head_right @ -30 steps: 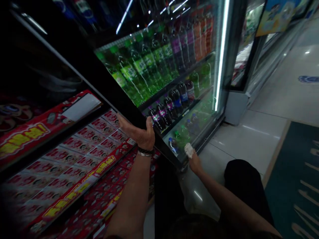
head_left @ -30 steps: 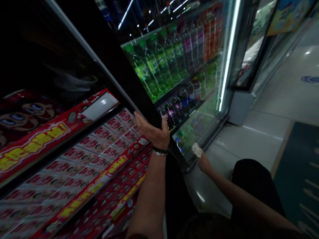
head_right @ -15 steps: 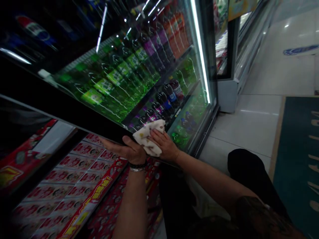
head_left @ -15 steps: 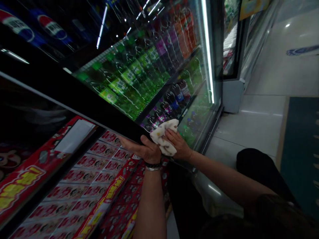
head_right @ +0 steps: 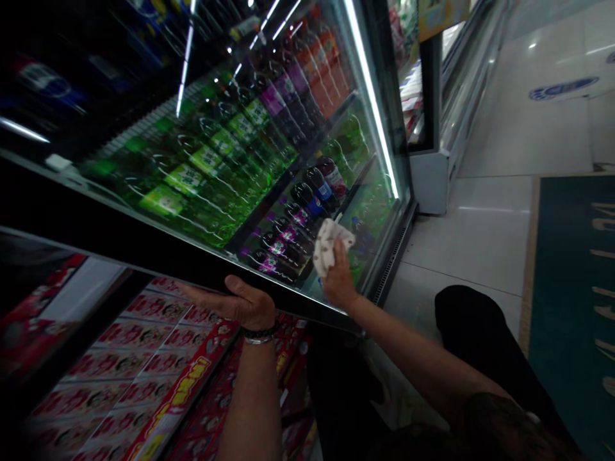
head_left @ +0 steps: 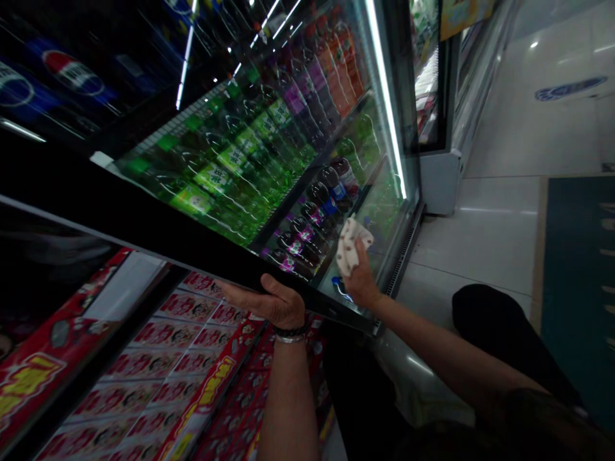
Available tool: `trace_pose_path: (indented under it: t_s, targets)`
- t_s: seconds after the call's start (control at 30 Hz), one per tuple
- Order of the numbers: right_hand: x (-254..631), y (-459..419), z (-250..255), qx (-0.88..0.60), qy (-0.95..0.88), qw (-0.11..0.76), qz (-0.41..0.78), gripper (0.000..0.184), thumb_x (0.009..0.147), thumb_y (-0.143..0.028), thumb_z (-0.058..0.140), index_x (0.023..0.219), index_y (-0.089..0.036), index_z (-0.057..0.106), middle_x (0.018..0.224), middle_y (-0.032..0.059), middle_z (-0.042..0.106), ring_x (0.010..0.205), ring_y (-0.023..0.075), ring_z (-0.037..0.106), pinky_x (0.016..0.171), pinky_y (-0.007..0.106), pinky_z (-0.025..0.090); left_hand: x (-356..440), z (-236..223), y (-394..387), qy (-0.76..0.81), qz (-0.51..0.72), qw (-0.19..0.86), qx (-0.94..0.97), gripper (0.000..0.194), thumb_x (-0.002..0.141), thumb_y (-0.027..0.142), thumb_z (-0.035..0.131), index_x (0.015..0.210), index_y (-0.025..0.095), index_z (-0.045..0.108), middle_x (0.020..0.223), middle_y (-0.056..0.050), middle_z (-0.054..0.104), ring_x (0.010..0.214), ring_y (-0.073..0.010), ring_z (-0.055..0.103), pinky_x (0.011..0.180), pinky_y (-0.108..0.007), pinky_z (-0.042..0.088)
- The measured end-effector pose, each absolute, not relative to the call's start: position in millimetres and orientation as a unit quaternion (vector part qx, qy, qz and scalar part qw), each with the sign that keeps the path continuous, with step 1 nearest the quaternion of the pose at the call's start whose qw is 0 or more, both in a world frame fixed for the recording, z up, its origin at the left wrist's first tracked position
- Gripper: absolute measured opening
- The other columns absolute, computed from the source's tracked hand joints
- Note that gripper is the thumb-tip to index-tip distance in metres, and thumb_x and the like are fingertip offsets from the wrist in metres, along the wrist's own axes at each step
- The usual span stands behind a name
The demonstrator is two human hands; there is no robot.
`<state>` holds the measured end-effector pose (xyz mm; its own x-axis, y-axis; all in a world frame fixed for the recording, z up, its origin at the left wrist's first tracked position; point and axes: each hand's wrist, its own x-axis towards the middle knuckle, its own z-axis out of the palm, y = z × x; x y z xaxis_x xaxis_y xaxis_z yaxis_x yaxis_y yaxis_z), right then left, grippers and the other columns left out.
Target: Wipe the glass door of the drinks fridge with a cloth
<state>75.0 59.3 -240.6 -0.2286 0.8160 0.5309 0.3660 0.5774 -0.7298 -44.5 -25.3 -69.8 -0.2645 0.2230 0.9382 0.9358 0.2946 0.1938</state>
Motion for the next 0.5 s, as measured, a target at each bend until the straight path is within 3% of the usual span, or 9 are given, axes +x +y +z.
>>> trace_pose_path:
  t_s: [0.1,0.2,0.37,0.5]
  targets:
    - [66,28,-178,-0.237,-0.801,0.517,0.188,0.078,0.101,-0.036,0.065,0.172,-0.019,0.039,0.185,0.0174,0.006,0.173,0.0426,0.004,0.138,0.069,0.023,-48,-71,-26,-0.682,-0.414,0.428,-0.425,0.077,0.112,0.044,0.045,0.167,-0.007,0.026,0.171,-0.037,0.030,0.168,-0.0339,0.026,0.140,-0.053,0.024]
    - [64,35,-152,-0.161,-0.829,0.514,0.151,0.079,0.101,-0.042,0.067,0.173,-0.032,0.036,0.186,0.0110,0.007,0.173,0.0419,0.006,0.138,0.070,0.020,-49,-71,-27,-0.681,-0.416,0.429,-0.423,0.078,0.112,0.047,0.046,0.169,-0.002,0.026,0.171,-0.034,0.032,0.167,-0.0351,0.029,0.140,-0.054,0.024]
    - [68,121,-231,-0.329,-0.730,0.563,0.205,0.077,0.105,-0.025,0.049,0.176,-0.010,0.024,0.183,0.0214,0.016,0.174,0.0342,0.008,0.141,0.064,0.023,-48,-70,-28,-0.675,-0.407,0.434,-0.437,0.075,0.111,0.038,0.047,0.173,0.005,0.023,0.176,-0.029,0.027,0.170,-0.0329,0.022,0.142,-0.053,0.019]
    - [89,171,-307,-0.493,-0.728,0.412,0.239,0.062,0.104,-0.016,0.045,0.165,-0.002,0.044,0.174,0.0287,0.033,0.170,0.0349,0.024,0.137,0.064,0.030,-48,-70,-27,-0.680,-0.406,0.441,-0.422,0.077,0.111,0.041,0.046,0.169,-0.005,0.024,0.174,-0.036,0.025,0.170,-0.0332,0.022,0.141,-0.052,0.021]
